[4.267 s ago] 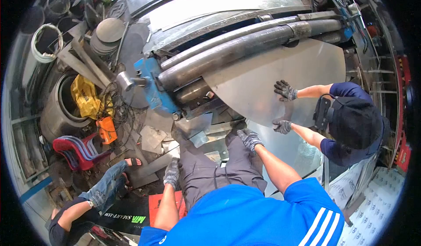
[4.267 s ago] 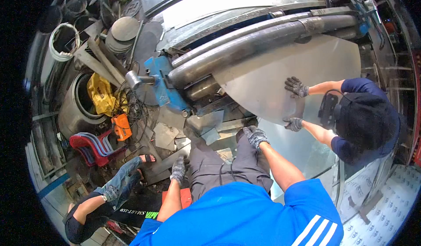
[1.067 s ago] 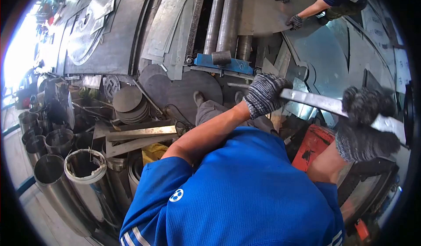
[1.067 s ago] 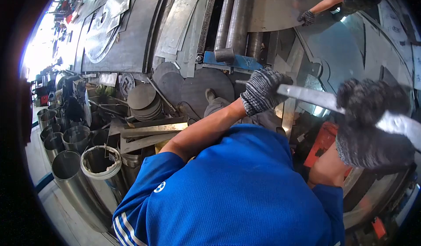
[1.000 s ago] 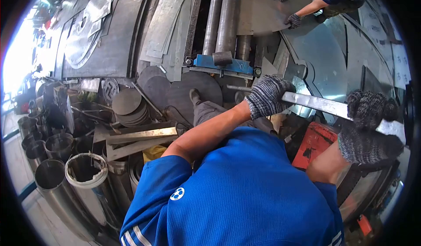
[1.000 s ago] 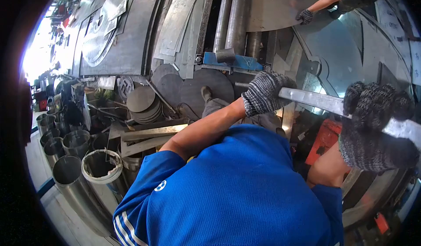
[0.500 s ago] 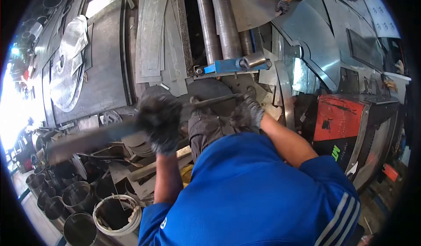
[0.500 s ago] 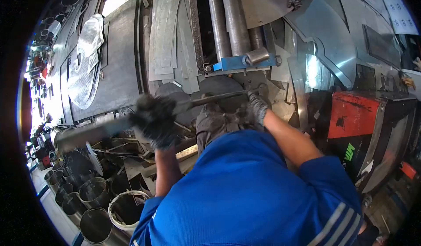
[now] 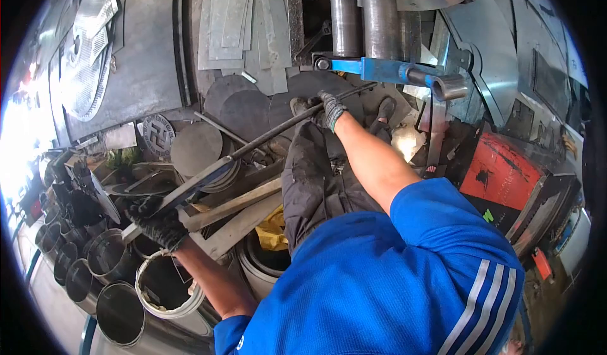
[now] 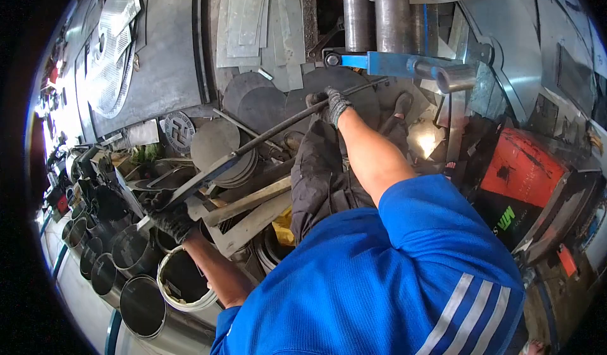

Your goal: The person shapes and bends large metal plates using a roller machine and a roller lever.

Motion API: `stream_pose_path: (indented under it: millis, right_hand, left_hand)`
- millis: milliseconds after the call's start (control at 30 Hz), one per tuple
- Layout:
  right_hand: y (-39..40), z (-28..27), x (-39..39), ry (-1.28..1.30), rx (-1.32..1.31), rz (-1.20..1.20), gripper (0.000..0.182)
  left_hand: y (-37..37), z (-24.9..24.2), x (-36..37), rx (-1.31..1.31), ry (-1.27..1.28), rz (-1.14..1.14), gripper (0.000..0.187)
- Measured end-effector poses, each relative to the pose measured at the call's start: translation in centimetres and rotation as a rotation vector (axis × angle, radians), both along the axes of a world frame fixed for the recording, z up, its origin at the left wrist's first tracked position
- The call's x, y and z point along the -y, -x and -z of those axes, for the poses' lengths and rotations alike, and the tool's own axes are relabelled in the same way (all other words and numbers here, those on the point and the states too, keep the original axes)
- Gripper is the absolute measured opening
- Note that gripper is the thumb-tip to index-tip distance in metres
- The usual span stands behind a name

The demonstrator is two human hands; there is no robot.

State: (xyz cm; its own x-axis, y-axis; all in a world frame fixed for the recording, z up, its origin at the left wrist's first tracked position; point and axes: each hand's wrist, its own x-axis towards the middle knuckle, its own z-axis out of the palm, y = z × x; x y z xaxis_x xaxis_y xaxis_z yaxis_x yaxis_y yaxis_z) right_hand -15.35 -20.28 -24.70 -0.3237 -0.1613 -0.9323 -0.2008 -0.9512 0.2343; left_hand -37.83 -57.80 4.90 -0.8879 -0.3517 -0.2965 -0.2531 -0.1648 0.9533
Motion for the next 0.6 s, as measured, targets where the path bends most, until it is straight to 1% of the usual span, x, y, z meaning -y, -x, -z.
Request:
stream_pose_path:
  millis: [33, 67, 100, 133, 167, 200, 233, 300, 367, 400, 433, 467, 533, 567, 600]
  right_hand:
    - [-0.1, 0.6, 0.0, -0.035, 0.066, -0.029, 0.041]
    - [-0.3, 1.9, 0.0, -0.043, 0.059, -0.029, 0.041]
    - [-0.9, 4.3, -0.1, -0.023, 0.079, -0.039, 0.041]
    - [-1.8, 7.6, -0.2, -0.034, 0.053, 0.007, 0.041]
    - [-2.4, 9.8, 0.0, -0.048, 0.025, 0.055, 0.040]
    - [-2.4, 10.0, -0.1, -0.034, 0.038, 0.047, 0.040]
    - [-2.3, 10.2, -0.6, -0.062, 0.092, 0.079, 0.040]
    - [-2.2, 10.1, -1.3, -0.087, 0.150, 0.114, 0.040]
    - [-2.3, 10.0, -2.2, -0.111, 0.221, 0.052, 0.039]
    - [-2.5, 10.1, -2.4, -0.094, 0.239, 0.115, 0.040]
    - [-2.6, 10.2, -2.8, -0.094, 0.237, 0.116, 0.040]
    - [-2.9, 10.5, -3.1, -0.124, 0.247, 0.115, 0.041]
    - [-3.8, 10.7, -3.8, -0.162, 0.242, 0.147, 0.042]
    - [-4.7, 10.9, -3.9, -0.169, 0.237, 0.155, 0.042]
    - [-5.7, 11.3, -3.9, -0.193, 0.181, 0.162, 0.038]
  left_hand:
    - [0.4, 1.4, 0.2, 0.013, 0.011, -0.004, 0.026]
    - [0.7, 2.7, 0.3, 0.094, -0.084, 0.029, 0.028]
    - [0.8, 3.9, 0.5, 0.180, -0.176, 0.059, 0.031]
    - [1.3, 5.9, 1.1, 0.208, -0.336, 0.097, 0.030]
    - [1.4, 7.1, -0.1, 0.180, -0.391, 0.097, 0.027]
    - [1.6, 8.4, -1.2, 0.153, -0.446, 0.098, 0.025]
    - [1.9, 9.8, -1.2, 0.161, -0.437, 0.089, 0.025]
    - [2.5, 12.7, -0.2, 0.138, -0.535, 0.121, 0.024]
    - [2.7, 14.4, -0.6, 0.184, -0.493, 0.085, 0.025]
    - [2.4, 15.0, -1.4, 0.191, -0.388, 0.056, 0.024]
    - [2.4, 15.3, -2.2, 0.193, -0.284, 0.027, 0.023]
    - [2.5, 15.8, -2.1, 0.178, -0.420, 0.105, 0.021]
    - [2.0, 15.5, -1.3, 0.202, -0.470, 0.149, 0.020]
    - [1.2, 14.7, -1.6, 0.228, -0.523, 0.194, 0.019]
    - [-0.6, 11.3, -4.4, 0.206, -0.415, 0.116, 0.019]
